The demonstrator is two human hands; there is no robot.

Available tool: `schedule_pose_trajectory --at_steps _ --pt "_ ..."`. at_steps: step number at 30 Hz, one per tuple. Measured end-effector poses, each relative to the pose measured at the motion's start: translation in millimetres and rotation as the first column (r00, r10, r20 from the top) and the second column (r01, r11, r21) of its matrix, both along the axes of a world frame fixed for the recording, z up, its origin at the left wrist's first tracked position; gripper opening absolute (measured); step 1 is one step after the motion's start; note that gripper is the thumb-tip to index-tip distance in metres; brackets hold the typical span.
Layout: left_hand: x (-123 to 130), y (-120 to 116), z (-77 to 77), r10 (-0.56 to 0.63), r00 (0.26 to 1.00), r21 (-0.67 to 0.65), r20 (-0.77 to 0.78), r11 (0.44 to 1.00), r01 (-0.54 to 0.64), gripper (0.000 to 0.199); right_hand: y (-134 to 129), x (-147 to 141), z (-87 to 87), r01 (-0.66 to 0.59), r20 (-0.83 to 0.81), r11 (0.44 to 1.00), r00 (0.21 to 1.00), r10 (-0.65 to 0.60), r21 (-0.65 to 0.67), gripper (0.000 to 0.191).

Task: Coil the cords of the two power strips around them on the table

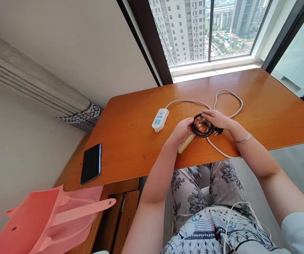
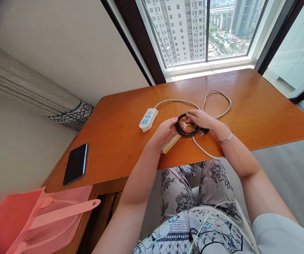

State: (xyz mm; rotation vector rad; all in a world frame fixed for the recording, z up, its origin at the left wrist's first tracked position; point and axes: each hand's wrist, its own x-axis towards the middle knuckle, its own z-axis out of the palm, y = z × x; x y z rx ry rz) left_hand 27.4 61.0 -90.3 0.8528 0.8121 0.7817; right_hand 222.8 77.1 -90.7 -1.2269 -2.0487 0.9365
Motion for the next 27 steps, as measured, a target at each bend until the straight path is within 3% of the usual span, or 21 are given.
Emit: schedule_pose_trajectory --at_steps 4,9,14,21,27 --pt "-3 0 -3.0 0.024 0.997 0.075 -0.076 0.997 -0.018 0.017 1 -1 -0.9 -0.004 0.120 1.000 0.993 0.000 0.027 0.026" --pt "-1 -3 -0.3 0.034 0.999 0.104 0.008 0.994 -0.035 0.006 1 -3 -3.0 0.004 0.221 0.994 0.975 -0.028 0.111 0.025" --pt "4 -5 5.8 0.115 0.991 0.028 0.070 0.993 -0.117 0.013 -1 -4 -2.8 0.012 0.225 0.993 0.974 -0.038 0.115 0.027" --pt "4 -1 9.6 0.168 0.986 -0.037 -0.008 0.985 -0.168 0.022 -1 -4 -8.7 -0.007 0.304 0.979 0.951 -0.056 0.203 0.024" --pt "-2 1 10.2 0.141 0.987 0.012 -0.080 0.990 -0.141 0.022 2 0 -19.5 -0.024 0.184 0.935 0.982 -0.045 0.354 0.049"
